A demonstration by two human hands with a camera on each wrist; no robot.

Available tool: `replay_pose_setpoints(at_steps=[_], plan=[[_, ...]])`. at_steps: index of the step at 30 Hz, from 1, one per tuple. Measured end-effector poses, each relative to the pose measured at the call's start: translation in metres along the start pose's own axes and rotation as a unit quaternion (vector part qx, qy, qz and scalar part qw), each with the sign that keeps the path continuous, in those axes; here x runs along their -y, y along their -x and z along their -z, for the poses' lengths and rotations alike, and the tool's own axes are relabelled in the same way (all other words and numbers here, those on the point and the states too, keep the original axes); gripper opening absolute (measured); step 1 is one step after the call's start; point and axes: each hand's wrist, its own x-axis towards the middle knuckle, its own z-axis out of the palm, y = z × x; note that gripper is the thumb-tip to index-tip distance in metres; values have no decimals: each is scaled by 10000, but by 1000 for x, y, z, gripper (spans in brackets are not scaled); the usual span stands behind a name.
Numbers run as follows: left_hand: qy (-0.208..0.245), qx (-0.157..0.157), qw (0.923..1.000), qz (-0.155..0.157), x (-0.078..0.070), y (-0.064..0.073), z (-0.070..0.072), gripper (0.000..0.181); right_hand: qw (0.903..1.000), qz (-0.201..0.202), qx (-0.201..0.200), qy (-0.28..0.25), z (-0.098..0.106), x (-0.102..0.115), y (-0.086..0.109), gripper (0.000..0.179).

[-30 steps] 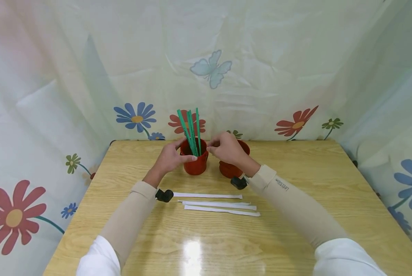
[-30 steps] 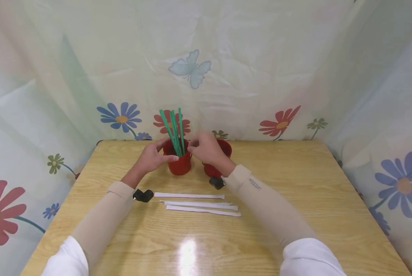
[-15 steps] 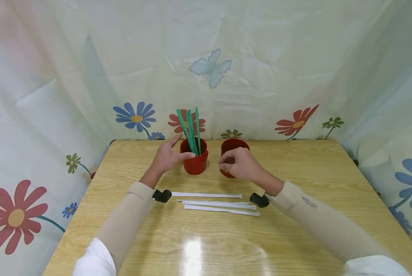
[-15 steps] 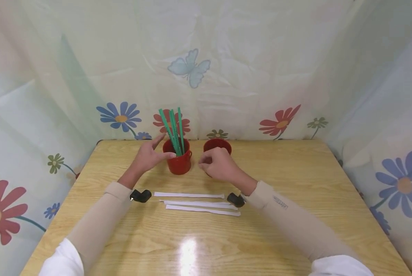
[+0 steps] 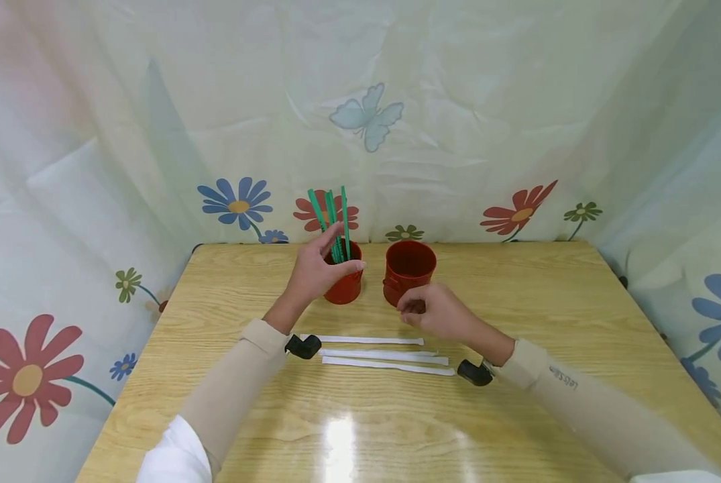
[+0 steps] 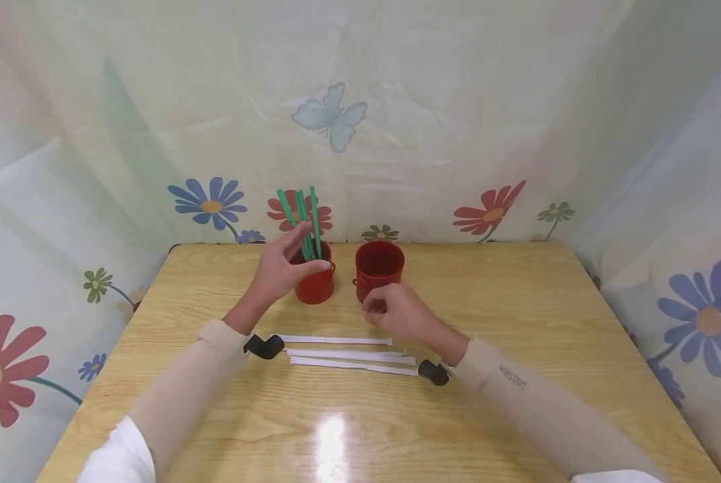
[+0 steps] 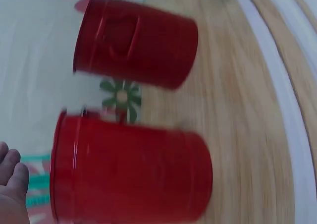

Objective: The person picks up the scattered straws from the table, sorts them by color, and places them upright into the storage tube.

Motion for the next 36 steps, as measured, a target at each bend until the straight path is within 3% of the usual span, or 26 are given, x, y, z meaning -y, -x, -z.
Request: replay_pose_setpoints(at_steps=[5, 10, 18, 24, 27, 31, 36], plan=[[-76, 254, 9995, -143, -8, -3, -26, 90, 9995, 133, 39, 274, -10, -14, 7, 9], [-452, 364, 9981, -196, -9, -4, -51, 97, 9968, 291, 11, 746, -19, -26, 8, 14], [-1213, 392, 9918, 127, -6, -8, -80, 107, 9915, 371, 98, 1244, -36, -41, 6, 18], [-1462, 605, 9874, -58, -5, -13, -91, 102, 9790, 892, 222, 1817, -46, -45, 4, 20], [-1579, 642, 9853, -101, -5, -15, -92, 99, 9755, 940, 390, 1949, -48, -43, 3, 20], [-1626, 632, 9846, 115, -7, -18, -94, 102, 9738, 946, 502, 2006, -49, -40, 3, 23], [-1608, 684, 9841, 313, -9, -22, -96, 100, 9627, 1012, 622, 2432, -50, -41, 6, 26]])
